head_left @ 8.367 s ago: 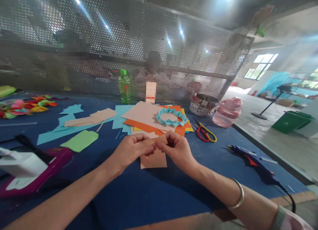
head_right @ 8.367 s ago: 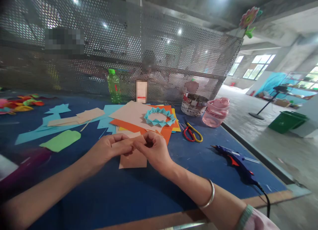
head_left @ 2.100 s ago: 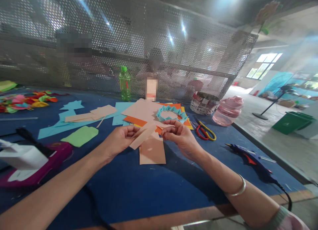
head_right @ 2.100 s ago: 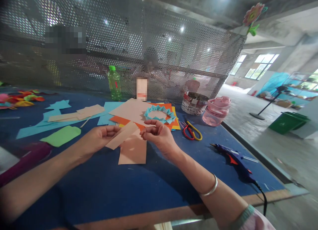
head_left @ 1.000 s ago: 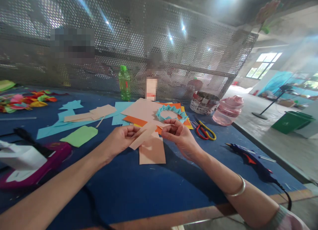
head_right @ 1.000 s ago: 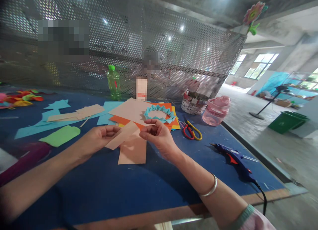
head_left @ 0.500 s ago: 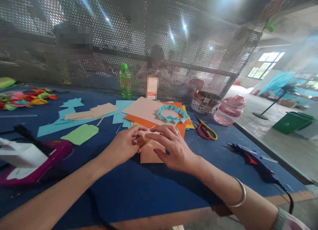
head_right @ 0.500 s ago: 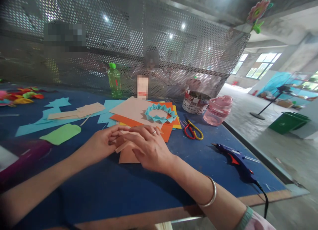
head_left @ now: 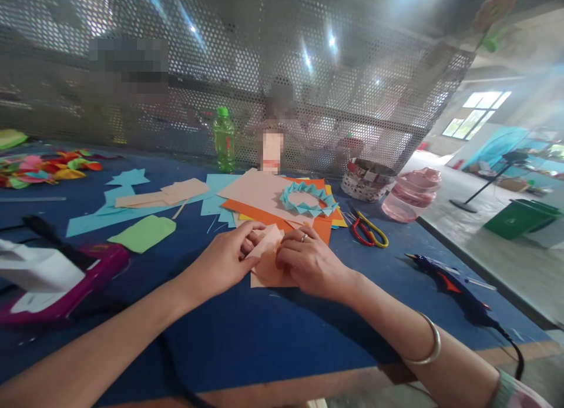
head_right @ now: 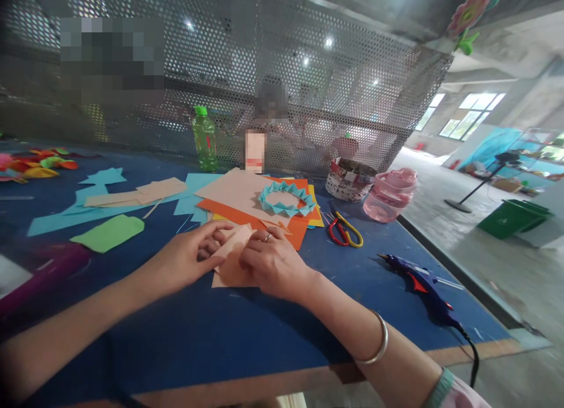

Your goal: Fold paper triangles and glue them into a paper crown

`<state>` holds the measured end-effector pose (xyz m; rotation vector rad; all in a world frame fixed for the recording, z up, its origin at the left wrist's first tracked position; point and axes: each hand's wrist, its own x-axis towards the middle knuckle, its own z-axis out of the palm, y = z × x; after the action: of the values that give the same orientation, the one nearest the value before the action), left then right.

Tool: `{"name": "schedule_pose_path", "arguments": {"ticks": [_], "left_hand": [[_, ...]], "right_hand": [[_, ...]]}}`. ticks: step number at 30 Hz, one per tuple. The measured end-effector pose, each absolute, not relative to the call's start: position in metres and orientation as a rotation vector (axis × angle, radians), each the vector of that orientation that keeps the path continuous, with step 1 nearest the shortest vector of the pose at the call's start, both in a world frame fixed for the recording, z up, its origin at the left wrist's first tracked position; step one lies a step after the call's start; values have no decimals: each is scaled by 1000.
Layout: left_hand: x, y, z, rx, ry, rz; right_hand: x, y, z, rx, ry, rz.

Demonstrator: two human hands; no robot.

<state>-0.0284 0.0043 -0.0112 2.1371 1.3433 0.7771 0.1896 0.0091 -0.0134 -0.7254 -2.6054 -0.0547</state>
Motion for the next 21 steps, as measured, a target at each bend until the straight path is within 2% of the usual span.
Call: {"name": "schedule_pose_path", "arguments": {"ticks": [5, 13, 21], "left_hand": [[-30, 2, -10, 2523, 1217, 788], [-34, -2, 2, 2641, 1009, 461], [-41, -4, 12, 2654, 994, 276]], "right_hand": [[191, 3, -5, -752, -2637, 149], [191, 12, -13, -770, -2470, 617], [182, 8, -18, -1060, -2322, 635]]}}
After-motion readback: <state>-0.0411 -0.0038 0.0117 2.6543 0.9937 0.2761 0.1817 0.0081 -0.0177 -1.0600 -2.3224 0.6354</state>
